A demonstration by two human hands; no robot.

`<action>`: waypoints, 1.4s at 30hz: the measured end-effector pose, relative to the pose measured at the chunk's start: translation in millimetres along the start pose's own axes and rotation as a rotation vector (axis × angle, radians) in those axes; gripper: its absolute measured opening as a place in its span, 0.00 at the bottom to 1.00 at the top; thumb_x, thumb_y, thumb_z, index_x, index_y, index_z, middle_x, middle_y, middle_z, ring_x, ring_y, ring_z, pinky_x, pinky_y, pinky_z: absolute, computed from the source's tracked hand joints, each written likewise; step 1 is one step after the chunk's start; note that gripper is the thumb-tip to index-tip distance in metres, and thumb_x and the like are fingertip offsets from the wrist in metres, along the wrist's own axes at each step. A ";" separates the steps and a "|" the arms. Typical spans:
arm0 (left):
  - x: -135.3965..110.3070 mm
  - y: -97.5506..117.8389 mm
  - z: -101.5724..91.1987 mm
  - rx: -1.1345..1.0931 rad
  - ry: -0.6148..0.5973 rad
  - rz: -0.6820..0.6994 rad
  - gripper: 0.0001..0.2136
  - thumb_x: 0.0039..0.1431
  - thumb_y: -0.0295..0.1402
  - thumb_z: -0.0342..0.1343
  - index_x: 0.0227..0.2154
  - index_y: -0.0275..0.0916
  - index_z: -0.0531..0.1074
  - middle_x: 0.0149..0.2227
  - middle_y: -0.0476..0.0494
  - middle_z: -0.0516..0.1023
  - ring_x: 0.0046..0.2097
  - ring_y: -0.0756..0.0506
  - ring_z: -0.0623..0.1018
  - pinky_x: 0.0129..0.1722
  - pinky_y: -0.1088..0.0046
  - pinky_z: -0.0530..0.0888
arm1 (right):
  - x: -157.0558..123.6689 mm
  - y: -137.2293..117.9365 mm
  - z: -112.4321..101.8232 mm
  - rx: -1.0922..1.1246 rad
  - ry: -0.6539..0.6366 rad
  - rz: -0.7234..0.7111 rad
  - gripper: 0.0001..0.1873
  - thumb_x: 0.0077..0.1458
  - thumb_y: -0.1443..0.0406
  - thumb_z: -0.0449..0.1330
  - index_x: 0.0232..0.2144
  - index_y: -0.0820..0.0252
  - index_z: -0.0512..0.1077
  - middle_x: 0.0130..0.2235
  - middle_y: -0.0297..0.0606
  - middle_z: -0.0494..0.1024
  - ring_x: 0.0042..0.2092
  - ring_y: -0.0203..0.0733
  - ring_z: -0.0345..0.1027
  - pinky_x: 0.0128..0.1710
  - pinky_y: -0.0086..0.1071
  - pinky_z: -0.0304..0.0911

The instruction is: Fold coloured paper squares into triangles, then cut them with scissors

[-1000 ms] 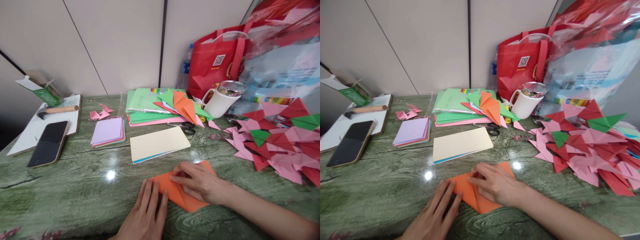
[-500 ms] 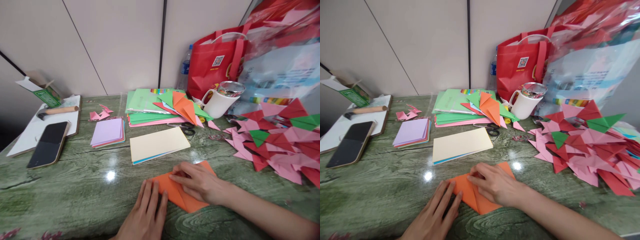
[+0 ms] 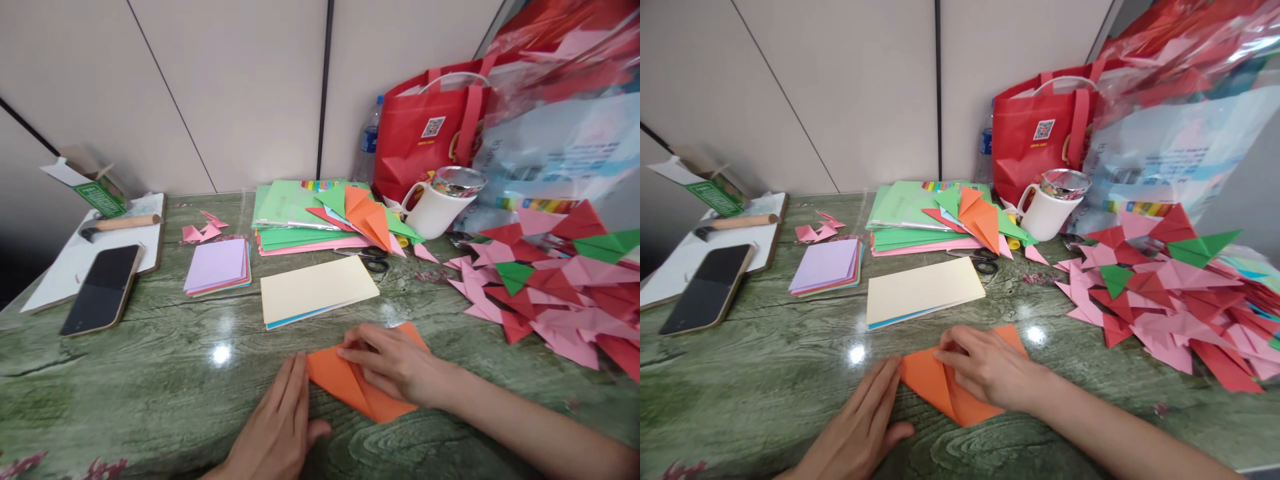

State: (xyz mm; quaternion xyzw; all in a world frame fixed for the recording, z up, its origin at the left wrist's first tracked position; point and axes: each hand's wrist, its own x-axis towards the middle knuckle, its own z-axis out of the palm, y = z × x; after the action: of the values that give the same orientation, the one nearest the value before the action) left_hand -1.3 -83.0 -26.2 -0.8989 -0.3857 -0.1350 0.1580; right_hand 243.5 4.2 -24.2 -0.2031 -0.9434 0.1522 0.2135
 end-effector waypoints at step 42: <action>54.4 -21.2 -32.6 -0.314 -0.764 0.015 0.50 0.31 0.56 0.67 0.61 0.55 0.54 0.65 0.22 0.45 0.60 0.14 0.49 0.50 0.32 0.56 | 22.2 -4.1 1.2 -0.026 0.058 0.121 0.14 0.57 0.70 0.55 0.46 0.64 0.69 0.45 0.47 0.69 0.46 0.45 0.66 0.45 0.39 0.67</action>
State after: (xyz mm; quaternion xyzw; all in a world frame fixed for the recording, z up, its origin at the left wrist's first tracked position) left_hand 15.4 -46.4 27.2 -0.9004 -0.3846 0.1524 -0.1348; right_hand 223.3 10.3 -16.2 -0.2670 -0.9247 0.1465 0.2283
